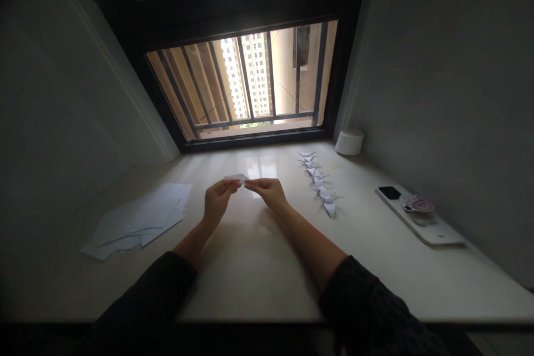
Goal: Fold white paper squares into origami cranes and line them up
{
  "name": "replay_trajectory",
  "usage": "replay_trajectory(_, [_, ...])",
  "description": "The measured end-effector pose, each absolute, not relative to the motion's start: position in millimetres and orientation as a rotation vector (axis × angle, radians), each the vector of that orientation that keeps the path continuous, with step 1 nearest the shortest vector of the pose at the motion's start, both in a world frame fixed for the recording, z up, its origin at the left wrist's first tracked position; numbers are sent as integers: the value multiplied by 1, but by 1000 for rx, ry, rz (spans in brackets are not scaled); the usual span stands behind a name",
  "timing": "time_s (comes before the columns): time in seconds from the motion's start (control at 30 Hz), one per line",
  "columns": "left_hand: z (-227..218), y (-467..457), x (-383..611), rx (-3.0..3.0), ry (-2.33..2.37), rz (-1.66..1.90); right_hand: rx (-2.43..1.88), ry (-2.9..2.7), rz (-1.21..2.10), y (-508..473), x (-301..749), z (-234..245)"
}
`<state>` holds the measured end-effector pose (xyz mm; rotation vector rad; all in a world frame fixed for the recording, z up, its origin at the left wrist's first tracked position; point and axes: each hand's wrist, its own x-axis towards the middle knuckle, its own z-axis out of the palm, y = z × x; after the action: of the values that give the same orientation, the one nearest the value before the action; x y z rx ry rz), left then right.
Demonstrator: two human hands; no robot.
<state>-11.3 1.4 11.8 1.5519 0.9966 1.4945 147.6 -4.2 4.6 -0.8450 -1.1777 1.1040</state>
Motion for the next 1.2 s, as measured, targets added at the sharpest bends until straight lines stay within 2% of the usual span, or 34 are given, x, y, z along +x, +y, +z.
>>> replay_trajectory(1.2, [13,-7,-3,1482,986,1582,-835,-1014,1232,0,147,1])
